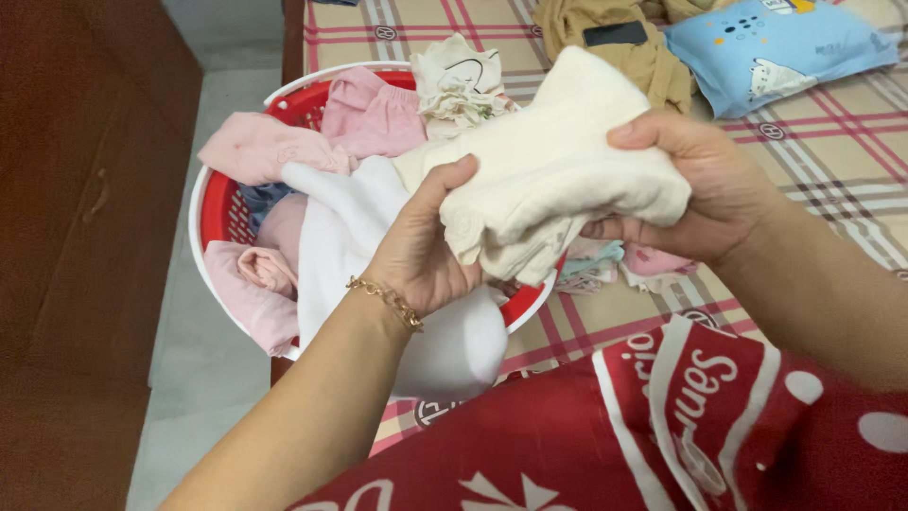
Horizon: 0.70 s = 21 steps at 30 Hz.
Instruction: The person folds various small garments, including baby clothes and underwear, taken from a red laundry basket. Each item is unfolded, smoothed, and folded neatly, then placed in a growing stack on the bed.
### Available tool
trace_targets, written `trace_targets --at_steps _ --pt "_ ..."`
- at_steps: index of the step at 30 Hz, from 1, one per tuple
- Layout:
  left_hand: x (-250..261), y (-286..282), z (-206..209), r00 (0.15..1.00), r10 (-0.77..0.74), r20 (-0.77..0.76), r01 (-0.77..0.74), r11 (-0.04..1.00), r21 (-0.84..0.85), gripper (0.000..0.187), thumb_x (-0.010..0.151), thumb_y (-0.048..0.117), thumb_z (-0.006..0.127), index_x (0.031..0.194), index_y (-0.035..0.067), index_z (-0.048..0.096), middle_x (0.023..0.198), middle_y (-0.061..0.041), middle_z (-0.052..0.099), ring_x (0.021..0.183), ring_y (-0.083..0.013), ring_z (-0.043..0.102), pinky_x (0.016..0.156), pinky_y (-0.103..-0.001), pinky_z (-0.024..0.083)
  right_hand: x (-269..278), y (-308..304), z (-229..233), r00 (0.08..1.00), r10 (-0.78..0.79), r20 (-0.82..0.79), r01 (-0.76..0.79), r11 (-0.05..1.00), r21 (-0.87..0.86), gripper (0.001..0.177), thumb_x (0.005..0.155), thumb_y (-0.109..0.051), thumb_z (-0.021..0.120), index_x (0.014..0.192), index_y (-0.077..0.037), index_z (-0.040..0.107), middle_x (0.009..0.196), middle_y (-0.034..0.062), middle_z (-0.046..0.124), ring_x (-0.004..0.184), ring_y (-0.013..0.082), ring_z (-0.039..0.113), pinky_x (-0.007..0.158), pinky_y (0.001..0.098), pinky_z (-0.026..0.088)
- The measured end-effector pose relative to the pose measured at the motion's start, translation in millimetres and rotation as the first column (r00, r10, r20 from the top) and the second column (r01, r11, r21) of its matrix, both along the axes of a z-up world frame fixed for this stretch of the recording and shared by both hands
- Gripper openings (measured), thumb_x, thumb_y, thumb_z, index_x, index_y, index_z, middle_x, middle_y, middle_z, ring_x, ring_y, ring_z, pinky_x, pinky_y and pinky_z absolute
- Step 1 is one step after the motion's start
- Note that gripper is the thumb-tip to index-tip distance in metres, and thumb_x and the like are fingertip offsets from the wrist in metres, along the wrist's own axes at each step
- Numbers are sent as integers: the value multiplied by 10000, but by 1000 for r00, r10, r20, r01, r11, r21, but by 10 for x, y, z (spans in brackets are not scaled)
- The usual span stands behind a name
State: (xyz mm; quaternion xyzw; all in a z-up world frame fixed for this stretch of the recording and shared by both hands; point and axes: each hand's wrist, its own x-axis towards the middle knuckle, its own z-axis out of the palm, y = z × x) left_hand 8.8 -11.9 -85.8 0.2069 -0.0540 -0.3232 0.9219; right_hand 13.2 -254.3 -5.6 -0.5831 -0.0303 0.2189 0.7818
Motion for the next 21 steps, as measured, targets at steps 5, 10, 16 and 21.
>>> trace_targets --at_steps 5,10,16,21 --pt "325 -442 159 995 93 26 -93 996 0 602 836 208 783 1349 10 538 1256 -150 684 1149 -271 691 991 -422 604 -105 -167 -34 1000 -14 13 6 872 490 844 901 -529 709 1535 -58 410 1494 211 565 1395 389 522 1103 651 371" --pt "496 -1312 109 983 112 143 -133 981 145 582 863 170 797 1351 -42 561 1229 -190 700 1122 -302 703 1000 -449 588 -69 -490 -260 903 -301 -307 382 889 253 806 850 -518 746 1488 -102 485 1407 189 621 1331 408 574 1074 716 381" --pt "579 -2222 -299 995 -49 -85 96 625 774 906 789 272 850 1471 141 269 1315 -193 663 1136 -335 688 878 -519 617 229 -1362 -738 599 -583 -548 586 786 -196 554 901 -224 643 1414 -100 479 1329 172 654 1175 303 690 951 508 584" --pt "826 -2800 -765 984 -94 -149 174 395 902 842 754 343 810 1480 178 416 1298 -105 638 1155 -249 624 864 -462 575 676 -2532 -1392 405 -662 -631 536 731 -423 473 912 -107 602 1371 -90 489 1296 186 642 1139 333 686 960 530 577"
